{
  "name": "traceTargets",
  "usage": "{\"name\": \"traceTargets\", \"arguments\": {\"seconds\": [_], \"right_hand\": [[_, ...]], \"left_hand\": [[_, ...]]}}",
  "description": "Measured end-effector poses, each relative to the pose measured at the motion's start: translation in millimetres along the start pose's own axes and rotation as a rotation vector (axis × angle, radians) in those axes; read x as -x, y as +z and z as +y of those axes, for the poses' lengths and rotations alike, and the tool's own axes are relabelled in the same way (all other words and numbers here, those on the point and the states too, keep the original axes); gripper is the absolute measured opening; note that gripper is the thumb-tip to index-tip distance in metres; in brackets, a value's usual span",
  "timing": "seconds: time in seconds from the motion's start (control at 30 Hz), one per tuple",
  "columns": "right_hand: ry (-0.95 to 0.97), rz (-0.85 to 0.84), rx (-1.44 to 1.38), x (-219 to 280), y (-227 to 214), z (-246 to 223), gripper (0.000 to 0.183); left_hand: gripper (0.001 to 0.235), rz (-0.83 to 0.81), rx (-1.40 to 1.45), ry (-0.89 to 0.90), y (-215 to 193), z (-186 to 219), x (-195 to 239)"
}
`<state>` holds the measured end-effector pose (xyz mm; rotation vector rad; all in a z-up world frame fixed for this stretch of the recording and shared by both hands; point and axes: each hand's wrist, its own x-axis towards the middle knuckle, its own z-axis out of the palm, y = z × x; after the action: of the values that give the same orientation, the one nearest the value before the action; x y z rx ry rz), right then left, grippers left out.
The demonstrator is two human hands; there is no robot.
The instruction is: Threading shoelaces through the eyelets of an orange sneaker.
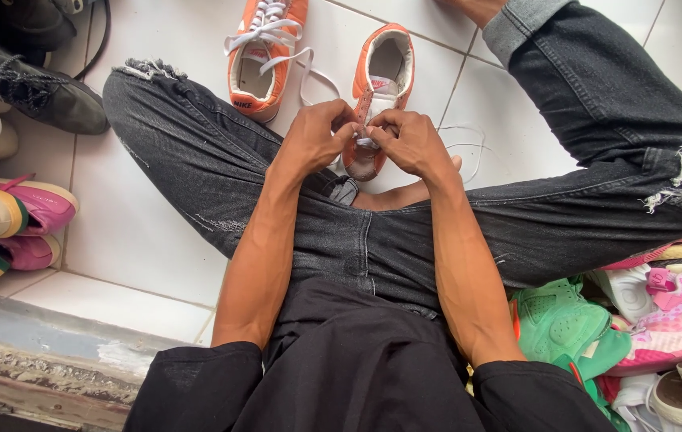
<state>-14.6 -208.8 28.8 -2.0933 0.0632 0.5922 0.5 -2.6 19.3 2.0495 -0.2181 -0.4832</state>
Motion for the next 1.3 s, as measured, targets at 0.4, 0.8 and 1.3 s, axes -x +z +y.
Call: {"name": "traceTargets", "arguments": {"seconds": [0.4,0.8,1.3], "right_hand": [[-0.089,0.052,0.035,-5,9,15,0.016],[-0.073,0.028,0.007,-4,1,4,0.015],[-0.098,0.028,0.035,-2,-2,4,0.017]], "left_hand": [[0.019,-0.015,-0.023,-0.123,14,-31,-15],[0.018,-0.019,0.046,-0.096,2,-24,-11],[0.018,0.032,0.083,-0.123,0,-21,-11]]}}
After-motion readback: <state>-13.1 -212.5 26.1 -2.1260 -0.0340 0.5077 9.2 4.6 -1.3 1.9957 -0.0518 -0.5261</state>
